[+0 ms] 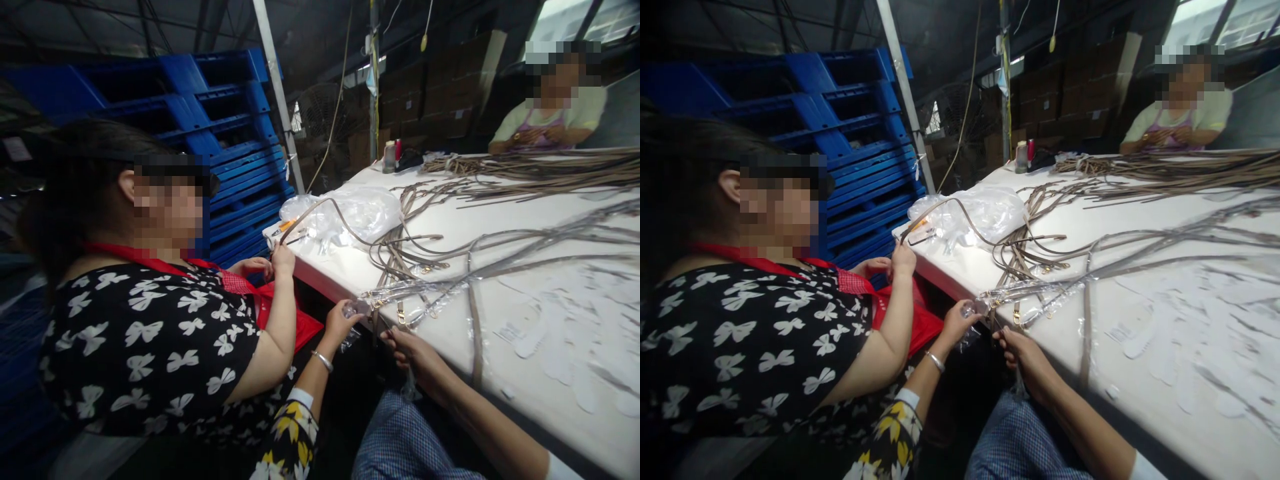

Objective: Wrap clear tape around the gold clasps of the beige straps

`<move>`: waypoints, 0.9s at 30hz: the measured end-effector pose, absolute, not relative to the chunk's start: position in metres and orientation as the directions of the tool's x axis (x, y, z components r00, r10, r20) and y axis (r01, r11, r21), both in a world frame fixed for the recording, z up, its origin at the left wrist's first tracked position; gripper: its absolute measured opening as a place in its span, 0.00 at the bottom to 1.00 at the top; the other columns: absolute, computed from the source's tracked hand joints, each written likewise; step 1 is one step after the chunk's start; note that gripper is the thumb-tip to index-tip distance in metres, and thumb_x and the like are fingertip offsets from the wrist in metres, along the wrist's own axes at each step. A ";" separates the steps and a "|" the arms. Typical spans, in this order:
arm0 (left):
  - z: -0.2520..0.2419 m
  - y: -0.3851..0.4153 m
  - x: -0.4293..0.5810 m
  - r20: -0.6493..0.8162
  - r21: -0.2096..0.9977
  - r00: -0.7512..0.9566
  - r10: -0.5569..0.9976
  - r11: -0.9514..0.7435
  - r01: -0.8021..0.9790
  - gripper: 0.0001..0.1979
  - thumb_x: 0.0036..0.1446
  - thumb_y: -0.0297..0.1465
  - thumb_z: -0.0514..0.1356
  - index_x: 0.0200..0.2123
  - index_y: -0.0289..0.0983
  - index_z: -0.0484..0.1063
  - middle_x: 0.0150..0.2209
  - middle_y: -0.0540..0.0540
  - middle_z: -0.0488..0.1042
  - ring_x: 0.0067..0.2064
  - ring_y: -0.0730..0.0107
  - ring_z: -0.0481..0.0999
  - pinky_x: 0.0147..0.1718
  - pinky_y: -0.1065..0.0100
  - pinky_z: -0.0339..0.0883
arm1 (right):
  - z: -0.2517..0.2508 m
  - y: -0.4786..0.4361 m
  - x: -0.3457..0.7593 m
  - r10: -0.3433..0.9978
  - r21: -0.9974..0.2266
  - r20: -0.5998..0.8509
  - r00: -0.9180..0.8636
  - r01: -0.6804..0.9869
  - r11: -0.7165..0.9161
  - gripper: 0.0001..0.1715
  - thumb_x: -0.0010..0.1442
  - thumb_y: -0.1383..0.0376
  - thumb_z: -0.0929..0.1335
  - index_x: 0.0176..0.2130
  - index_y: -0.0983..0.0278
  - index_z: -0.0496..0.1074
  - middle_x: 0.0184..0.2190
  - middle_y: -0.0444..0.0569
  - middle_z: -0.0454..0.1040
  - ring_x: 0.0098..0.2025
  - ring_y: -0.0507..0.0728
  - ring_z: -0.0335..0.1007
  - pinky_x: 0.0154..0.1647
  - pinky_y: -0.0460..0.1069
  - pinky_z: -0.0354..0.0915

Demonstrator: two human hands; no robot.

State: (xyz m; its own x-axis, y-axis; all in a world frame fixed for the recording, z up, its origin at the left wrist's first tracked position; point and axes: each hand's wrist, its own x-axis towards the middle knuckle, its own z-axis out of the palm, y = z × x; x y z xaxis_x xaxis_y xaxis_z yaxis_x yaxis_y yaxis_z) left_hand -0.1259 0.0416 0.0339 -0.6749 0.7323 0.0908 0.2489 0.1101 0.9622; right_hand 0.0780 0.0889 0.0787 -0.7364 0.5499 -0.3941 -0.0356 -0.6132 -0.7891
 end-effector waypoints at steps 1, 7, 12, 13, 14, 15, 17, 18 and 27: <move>0.032 0.043 -0.123 0.102 0.956 -0.669 0.736 0.113 0.271 0.20 0.38 0.28 0.72 0.39 0.36 0.76 0.38 0.44 0.77 0.41 0.62 0.75 0.43 0.66 0.66 | 0.076 0.087 0.078 0.544 -0.788 -0.406 -0.734 -0.020 -0.616 0.17 0.61 0.57 0.67 0.34 0.69 0.74 0.25 0.41 0.58 0.19 0.43 0.46 0.16 0.38 0.46; 0.032 0.048 -0.116 0.125 0.938 -0.616 0.777 0.109 0.328 0.03 0.47 0.27 0.65 0.28 0.34 0.74 0.32 0.45 0.76 0.39 0.63 0.75 0.42 0.65 0.65 | 0.068 0.084 0.076 0.535 -0.803 -0.407 -0.740 0.012 -0.595 0.19 0.58 0.53 0.69 0.35 0.69 0.74 0.24 0.40 0.58 0.19 0.44 0.46 0.17 0.39 0.44; 0.055 0.040 -0.118 0.089 0.954 -0.535 0.840 0.083 0.289 0.11 0.52 0.33 0.64 0.37 0.33 0.74 0.33 0.44 0.78 0.35 0.66 0.76 0.36 0.69 0.66 | 0.069 0.089 0.077 0.563 -0.816 -0.371 -0.738 -0.030 -0.577 0.22 0.55 0.51 0.71 0.35 0.69 0.74 0.25 0.40 0.59 0.20 0.44 0.47 0.18 0.40 0.44; 0.060 0.039 -0.118 0.080 0.956 -0.512 0.855 0.080 0.284 0.13 0.51 0.34 0.64 0.39 0.33 0.74 0.35 0.44 0.78 0.36 0.66 0.76 0.36 0.69 0.66 | 0.070 0.090 0.077 0.564 -0.815 -0.367 -0.739 -0.037 -0.578 0.22 0.55 0.51 0.71 0.35 0.68 0.74 0.25 0.40 0.59 0.20 0.44 0.47 0.18 0.40 0.44; 0.064 0.038 -0.117 0.071 0.956 -0.487 0.870 0.079 0.281 0.15 0.51 0.35 0.64 0.41 0.33 0.74 0.36 0.43 0.78 0.36 0.66 0.76 0.37 0.70 0.66 | 0.070 0.091 0.078 0.567 -0.813 -0.364 -0.739 -0.044 -0.580 0.21 0.55 0.51 0.71 0.34 0.68 0.74 0.25 0.40 0.59 0.20 0.44 0.47 0.17 0.40 0.44; 0.068 0.038 -0.117 0.062 0.956 -0.464 0.884 0.081 0.283 0.16 0.51 0.36 0.64 0.41 0.33 0.75 0.37 0.44 0.79 0.37 0.67 0.76 0.37 0.70 0.66 | 0.070 0.092 0.079 0.568 -0.811 -0.362 -0.739 -0.051 -0.583 0.21 0.56 0.51 0.71 0.34 0.68 0.74 0.25 0.40 0.59 0.20 0.44 0.47 0.17 0.40 0.44; 0.073 0.039 -0.115 0.043 0.950 -0.428 0.903 0.096 0.297 0.16 0.51 0.39 0.65 0.38 0.33 0.76 0.34 0.46 0.78 0.35 0.67 0.74 0.35 0.71 0.65 | 0.070 0.091 0.082 0.575 -0.805 -0.369 -0.731 -0.058 -0.591 0.19 0.57 0.52 0.70 0.34 0.68 0.74 0.25 0.40 0.59 0.20 0.44 0.47 0.17 0.39 0.44; 0.075 0.039 -0.115 0.032 0.945 -0.418 0.908 0.108 0.308 0.16 0.50 0.41 0.64 0.34 0.33 0.77 0.31 0.47 0.77 0.34 0.67 0.73 0.33 0.71 0.63 | 0.071 0.090 0.083 0.579 -0.801 -0.380 -0.722 -0.056 -0.596 0.19 0.58 0.53 0.70 0.34 0.68 0.74 0.24 0.40 0.58 0.20 0.44 0.47 0.17 0.39 0.45; 0.080 0.042 -0.106 -0.104 0.939 -0.362 0.926 0.212 0.272 0.20 0.56 0.43 0.54 0.21 0.35 0.67 0.17 0.55 0.60 0.20 0.76 0.57 0.22 0.73 0.49 | 0.076 0.083 0.075 0.553 -0.736 -0.535 -0.639 0.031 -0.676 0.15 0.64 0.59 0.65 0.32 0.67 0.73 0.23 0.41 0.62 0.17 0.44 0.51 0.15 0.38 0.48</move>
